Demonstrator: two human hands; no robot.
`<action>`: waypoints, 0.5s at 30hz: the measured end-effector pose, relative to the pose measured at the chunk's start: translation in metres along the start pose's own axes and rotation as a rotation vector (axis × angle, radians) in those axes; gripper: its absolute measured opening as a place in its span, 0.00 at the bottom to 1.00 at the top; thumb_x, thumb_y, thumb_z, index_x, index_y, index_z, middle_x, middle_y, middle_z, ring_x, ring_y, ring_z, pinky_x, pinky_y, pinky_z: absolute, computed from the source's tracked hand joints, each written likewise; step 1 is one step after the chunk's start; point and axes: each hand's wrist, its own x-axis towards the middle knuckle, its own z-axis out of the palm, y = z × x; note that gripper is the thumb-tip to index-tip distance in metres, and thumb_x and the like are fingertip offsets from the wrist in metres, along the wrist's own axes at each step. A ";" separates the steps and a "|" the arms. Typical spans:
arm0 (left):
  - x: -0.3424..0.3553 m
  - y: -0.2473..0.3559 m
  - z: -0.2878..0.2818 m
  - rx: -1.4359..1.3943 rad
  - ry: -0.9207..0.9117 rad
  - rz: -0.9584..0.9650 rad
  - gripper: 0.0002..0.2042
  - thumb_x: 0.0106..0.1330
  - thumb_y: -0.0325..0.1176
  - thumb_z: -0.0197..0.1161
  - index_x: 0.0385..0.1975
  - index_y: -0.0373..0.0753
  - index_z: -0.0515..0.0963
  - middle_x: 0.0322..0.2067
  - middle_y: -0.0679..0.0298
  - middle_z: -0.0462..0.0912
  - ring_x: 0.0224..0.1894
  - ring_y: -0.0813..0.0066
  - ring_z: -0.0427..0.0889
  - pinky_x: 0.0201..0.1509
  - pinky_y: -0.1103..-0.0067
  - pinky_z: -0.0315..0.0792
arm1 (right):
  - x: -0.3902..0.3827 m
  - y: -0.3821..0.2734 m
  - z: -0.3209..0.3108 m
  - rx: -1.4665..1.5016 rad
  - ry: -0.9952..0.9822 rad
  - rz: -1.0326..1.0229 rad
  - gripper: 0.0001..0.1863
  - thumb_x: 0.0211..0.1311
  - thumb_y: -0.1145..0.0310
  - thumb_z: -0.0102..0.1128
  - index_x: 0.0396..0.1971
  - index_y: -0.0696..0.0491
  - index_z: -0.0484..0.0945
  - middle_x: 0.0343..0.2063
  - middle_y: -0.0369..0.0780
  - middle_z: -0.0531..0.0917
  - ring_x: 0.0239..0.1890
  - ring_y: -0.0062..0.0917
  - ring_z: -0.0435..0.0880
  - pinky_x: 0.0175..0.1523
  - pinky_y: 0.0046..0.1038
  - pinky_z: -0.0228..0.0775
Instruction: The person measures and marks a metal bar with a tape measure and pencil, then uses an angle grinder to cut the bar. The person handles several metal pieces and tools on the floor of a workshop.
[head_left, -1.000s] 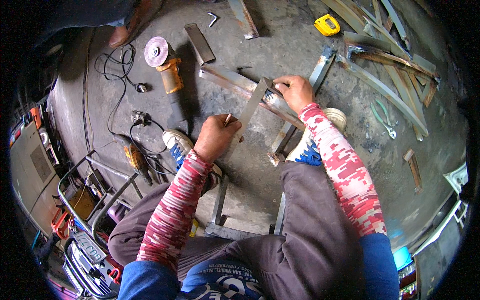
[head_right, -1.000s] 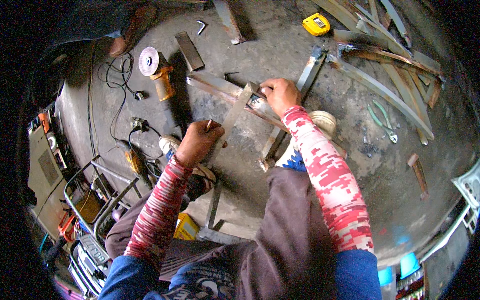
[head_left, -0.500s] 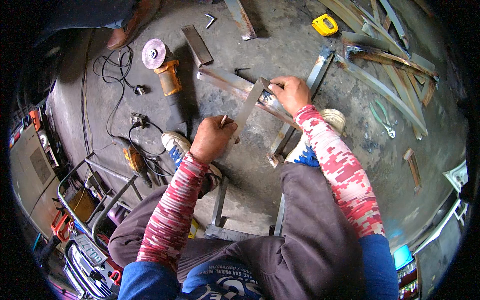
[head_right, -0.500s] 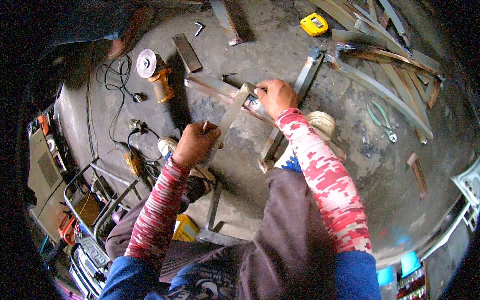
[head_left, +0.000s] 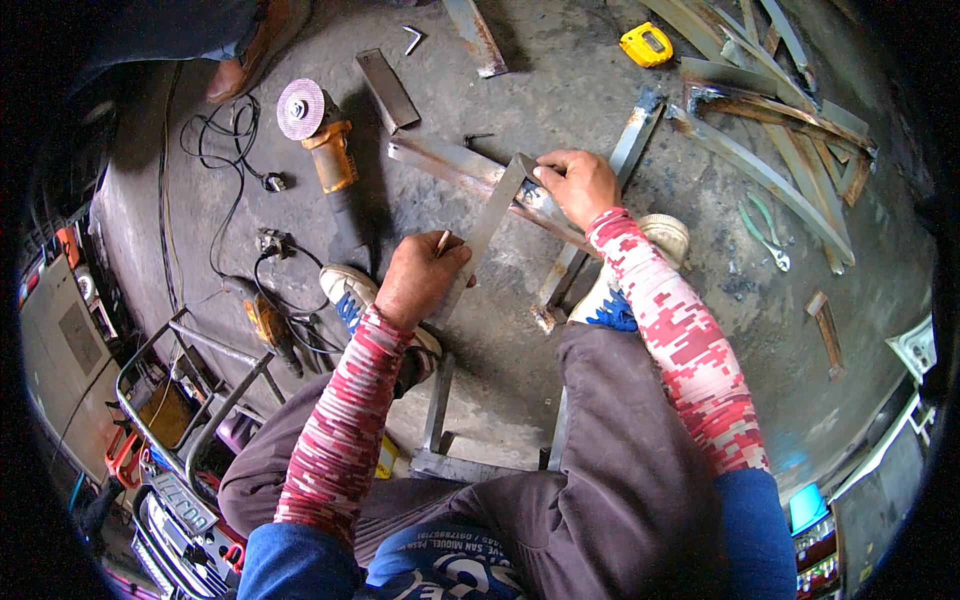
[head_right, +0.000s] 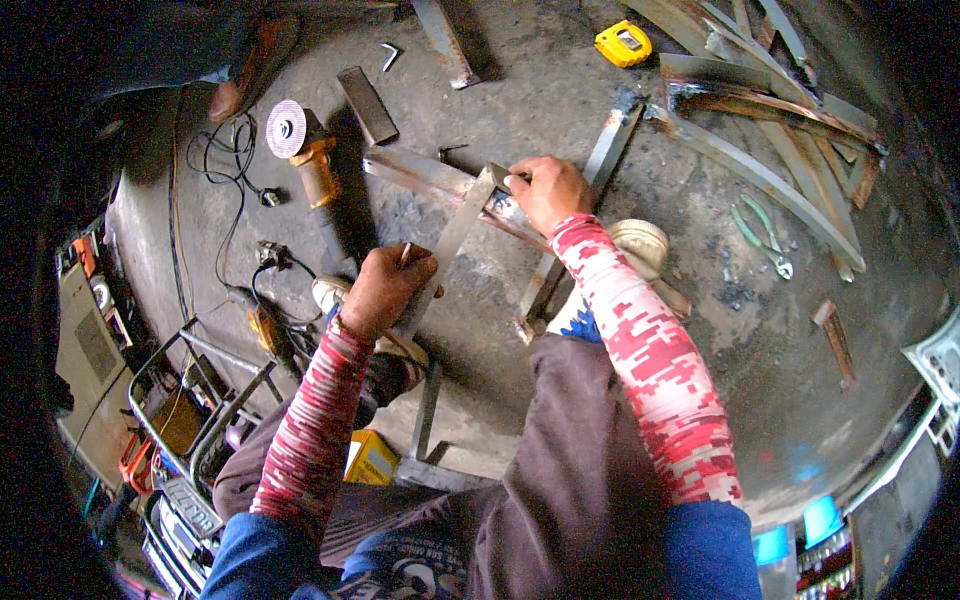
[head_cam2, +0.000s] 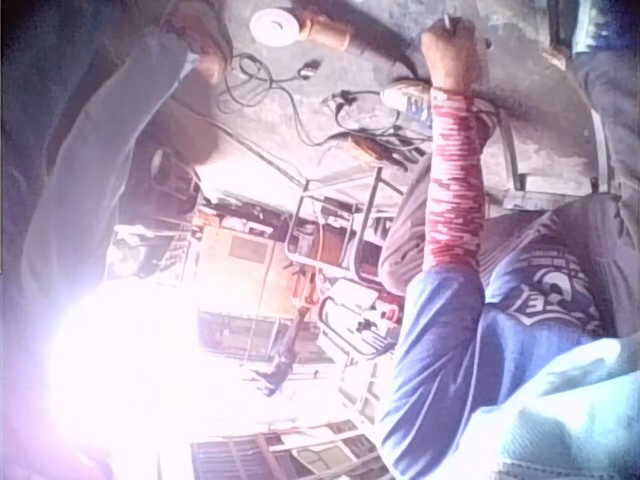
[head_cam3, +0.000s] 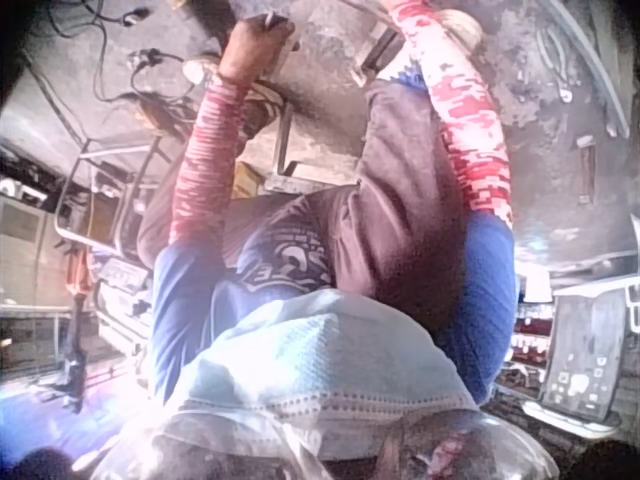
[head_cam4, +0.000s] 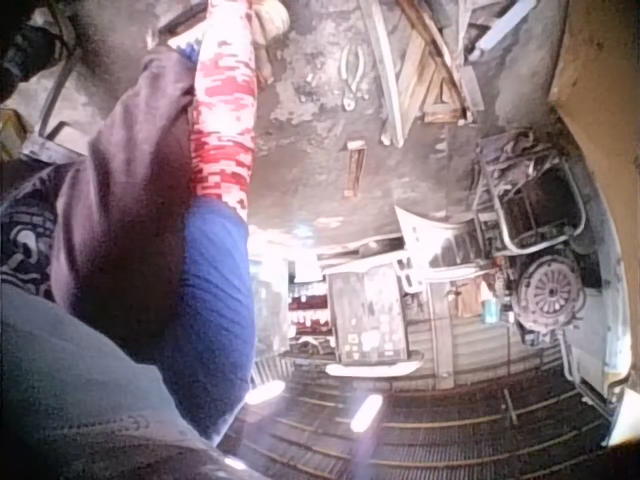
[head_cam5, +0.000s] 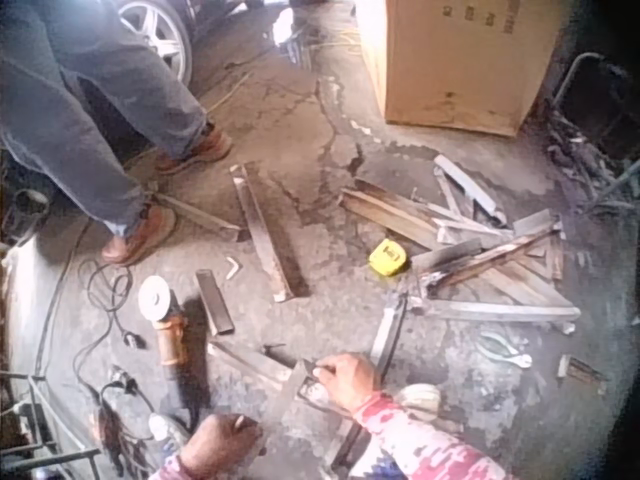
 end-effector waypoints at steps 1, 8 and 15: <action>0.000 0.000 0.000 0.008 0.002 0.000 0.13 0.72 0.35 0.63 0.41 0.30 0.86 0.26 0.58 0.90 0.28 0.72 0.86 0.39 0.72 0.79 | 0.000 -0.001 0.001 -0.005 0.018 -0.015 0.14 0.60 0.56 0.70 0.40 0.47 0.91 0.36 0.45 0.90 0.40 0.43 0.90 0.49 0.39 0.82; 0.001 -0.005 -0.001 -0.071 -0.010 -0.034 0.13 0.72 0.35 0.63 0.40 0.30 0.86 0.27 0.57 0.90 0.28 0.73 0.86 0.39 0.73 0.79 | -0.002 -0.009 0.001 -0.021 0.000 0.008 0.15 0.62 0.54 0.70 0.40 0.49 0.92 0.37 0.46 0.90 0.40 0.41 0.90 0.49 0.36 0.81; 0.001 -0.008 -0.001 -0.008 -0.047 -0.029 0.12 0.75 0.34 0.64 0.43 0.29 0.85 0.30 0.61 0.90 0.30 0.77 0.85 0.37 0.76 0.79 | 0.000 -0.013 -0.002 -0.072 -0.008 0.047 0.16 0.58 0.49 0.73 0.37 0.44 0.93 0.35 0.45 0.90 0.40 0.42 0.90 0.48 0.40 0.82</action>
